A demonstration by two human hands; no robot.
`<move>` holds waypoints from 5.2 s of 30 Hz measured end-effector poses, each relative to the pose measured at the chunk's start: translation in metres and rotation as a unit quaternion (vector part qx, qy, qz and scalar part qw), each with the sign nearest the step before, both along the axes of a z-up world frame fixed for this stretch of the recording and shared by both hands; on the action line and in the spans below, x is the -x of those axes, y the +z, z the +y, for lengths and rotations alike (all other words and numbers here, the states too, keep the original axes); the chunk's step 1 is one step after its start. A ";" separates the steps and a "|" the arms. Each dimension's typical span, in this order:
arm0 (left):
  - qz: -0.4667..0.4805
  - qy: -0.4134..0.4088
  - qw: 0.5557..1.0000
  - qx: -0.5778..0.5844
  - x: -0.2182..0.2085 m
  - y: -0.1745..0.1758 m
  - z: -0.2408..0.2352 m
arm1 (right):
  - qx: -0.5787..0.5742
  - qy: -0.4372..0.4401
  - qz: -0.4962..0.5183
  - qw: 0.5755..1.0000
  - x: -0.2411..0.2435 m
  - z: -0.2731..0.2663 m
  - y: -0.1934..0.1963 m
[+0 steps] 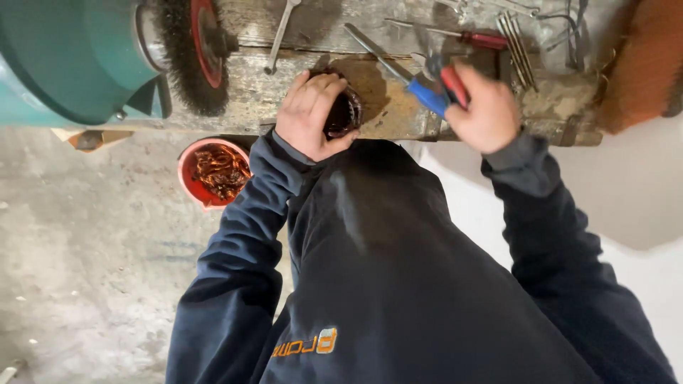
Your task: The recorder extracts copper wiring from a motor stator using pliers and sorts the scrap into a bucket.
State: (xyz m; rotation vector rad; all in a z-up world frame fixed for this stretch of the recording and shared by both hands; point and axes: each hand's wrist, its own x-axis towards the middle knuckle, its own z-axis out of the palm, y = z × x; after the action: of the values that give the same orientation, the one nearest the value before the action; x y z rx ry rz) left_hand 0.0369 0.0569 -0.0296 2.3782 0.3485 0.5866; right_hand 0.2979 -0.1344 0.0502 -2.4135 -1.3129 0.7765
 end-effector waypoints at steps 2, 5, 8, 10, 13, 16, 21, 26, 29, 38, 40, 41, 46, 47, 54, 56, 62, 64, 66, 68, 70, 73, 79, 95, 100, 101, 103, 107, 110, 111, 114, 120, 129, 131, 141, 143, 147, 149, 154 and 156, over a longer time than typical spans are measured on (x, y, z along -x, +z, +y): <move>-0.039 0.013 0.999 -0.014 -0.002 -0.002 -0.001 | -0.057 0.027 -0.071 0.995 -0.006 0.019 0.001; -0.062 0.026 0.998 -0.015 -0.005 -0.009 -0.005 | -0.110 0.104 -0.141 0.978 -0.014 0.032 -0.018; -0.073 0.033 0.997 -0.015 -0.005 -0.014 -0.006 | -0.135 0.165 -0.183 0.960 -0.020 0.044 -0.045; -0.072 0.037 0.997 -0.012 -0.004 -0.017 -0.007 | -0.138 0.178 -0.189 0.956 -0.020 0.052 -0.050; -0.038 0.046 0.998 0.006 0.001 -0.017 -0.009 | -0.135 0.195 -0.195 0.952 -0.022 0.058 -0.059; 0.027 0.058 0.998 0.021 0.012 -0.005 -0.006 | -0.128 0.196 -0.182 0.955 -0.020 0.057 -0.064; 0.116 0.065 0.991 0.030 0.023 -0.013 0.004 | -0.155 0.185 -0.194 0.951 0.011 0.065 -0.046; 0.167 0.043 0.985 0.025 0.017 -0.009 0.010 | -0.284 0.272 -0.112 0.913 0.087 0.092 -0.029; 0.171 0.065 0.980 -0.076 0.022 -0.050 0.001 | -0.317 0.291 -0.160 0.888 0.122 0.103 -0.046; 0.156 0.107 0.981 -0.050 0.018 -0.046 -0.004 | -0.303 0.257 -0.143 0.906 0.126 0.101 -0.050; 0.152 0.100 0.982 -0.050 0.020 -0.050 -0.006 | -0.309 0.254 -0.146 0.905 0.127 0.100 -0.055; 0.147 0.096 0.983 -0.051 0.019 -0.052 -0.003 | -0.317 0.252 -0.151 0.901 0.126 0.103 -0.057; 0.106 0.098 0.988 -0.063 0.019 -0.053 -0.003 | -0.333 0.276 -0.177 0.884 0.122 0.106 -0.058; 0.089 0.104 0.989 -0.062 0.018 -0.056 -0.004 | -0.333 0.284 -0.181 0.881 0.120 0.107 -0.055; 0.049 0.103 0.989 -0.095 0.017 -0.058 -0.001 | -0.313 0.279 -0.203 0.885 0.121 0.112 -0.061; 0.013 0.091 0.992 -0.089 0.018 -0.061 -0.001 | -0.318 0.266 -0.209 0.886 0.123 0.111 -0.060; 0.019 0.068 0.993 -0.092 0.019 -0.067 0.005 | -0.327 0.286 -0.223 0.873 0.118 0.118 -0.067; 0.020 0.065 0.993 -0.098 0.019 -0.076 0.000 | -0.322 0.288 -0.230 0.872 0.115 0.113 -0.066; 0.028 0.066 0.991 -0.114 0.027 -0.076 0.004 | -0.330 0.291 -0.232 0.868 0.119 0.119 -0.068; 0.028 0.056 0.995 -0.080 0.021 -0.074 0.006 | -0.296 0.305 -0.240 0.873 0.113 0.121 -0.071; 0.041 0.046 0.994 -0.094 0.022 -0.066 0.002 | -0.301 0.293 -0.239 0.875 0.115 0.116 -0.067; 0.038 0.043 0.993 -0.107 0.024 -0.073 0.009 | -0.318 0.284 -0.238 0.873 0.118 0.118 -0.061; 0.061 0.088 0.991 -0.077 0.026 -0.056 -0.009 | -0.315 0.231 -0.090 0.916 0.102 0.091 -0.042; -0.006 0.093 0.995 0.043 0.024 0.021 -0.017 | -0.204 0.102 -0.133 0.965 -0.001 0.023 -0.060; 0.031 0.075 0.994 0.073 0.014 0.026 -0.014 | -0.212 0.084 -0.100 0.969 -0.014 0.019 -0.057; 0.028 0.071 0.994 0.080 0.015 0.029 -0.012 | -0.218 0.086 -0.083 0.969 -0.014 0.021 -0.057; 0.034 0.078 0.990 0.115 0.015 0.018 -0.011 | -0.225 0.092 -0.059 0.968 -0.014 0.023 -0.054; 0.096 0.100 0.978 0.154 0.013 0.007 -0.013 | -0.234 0.137 0.008 0.963 -0.003 0.036 -0.047; 0.080 0.109 0.980 0.148 0.013 -0.001 -0.016 | -0.236 0.218 0.054 0.946 0.013 0.063 -0.036; 0.083 0.116 0.978 0.151 0.012 0.000 -0.017 | -0.233 0.222 0.059 0.945 0.017 0.072 -0.039; 0.068 0.128 0.973 0.178 0.012 0.001 -0.023 | -0.220 0.303 0.128 0.918 0.029 0.092 -0.051; 0.000 0.164 0.964 0.208 0.006 -0.003 -0.029 | -0.167 0.349 0.214 0.897 0.030 0.103 -0.066; -0.023 0.170 0.956 0.237 0.003 -0.007 -0.036 | -0.211 0.303 0.172 0.913 0.049 0.096 -0.060; -0.028 0.177 0.953 0.245 0.002 -0.007 -0.037 | -0.217 0.291 0.156 0.918 0.052 0.095 -0.060; -0.035 0.210 0.943 0.257 -0.002 -0.012 -0.044 | -0.214 0.240 0.146 0.936 0.064 0.091 -0.052; -0.044 0.210 0.939 0.268 -0.002 -0.016 -0.046 | -0.211 0.217 0.154 0.941 0.065 0.091 -0.053; -0.033 0.240 0.928 0.283 -0.006 -0.018 -0.048 | -0.224 0.195 0.170 0.940 0.068 0.084 -0.055; -0.036 0.206 0.934 0.291 -0.004 -0.017 -0.044 | -0.223 0.187 0.193 0.937 0.070 0.083 -0.053; -0.050 0.165 0.955 0.240 0.014 -0.015 -0.044 | -0.275 0.170 0.127 0.938 0.083 0.047 -0.038; -0.059 0.178 0.963 0.195 0.022 -0.006 -0.048 | -0.286 0.163 0.091 0.940 0.088 0.033 -0.039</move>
State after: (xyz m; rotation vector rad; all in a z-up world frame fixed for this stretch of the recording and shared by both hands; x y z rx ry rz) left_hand 0.0146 0.0089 -0.0357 1.9046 0.7718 0.7428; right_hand 0.2101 -0.1010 0.0112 -1.6586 -1.6104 0.5709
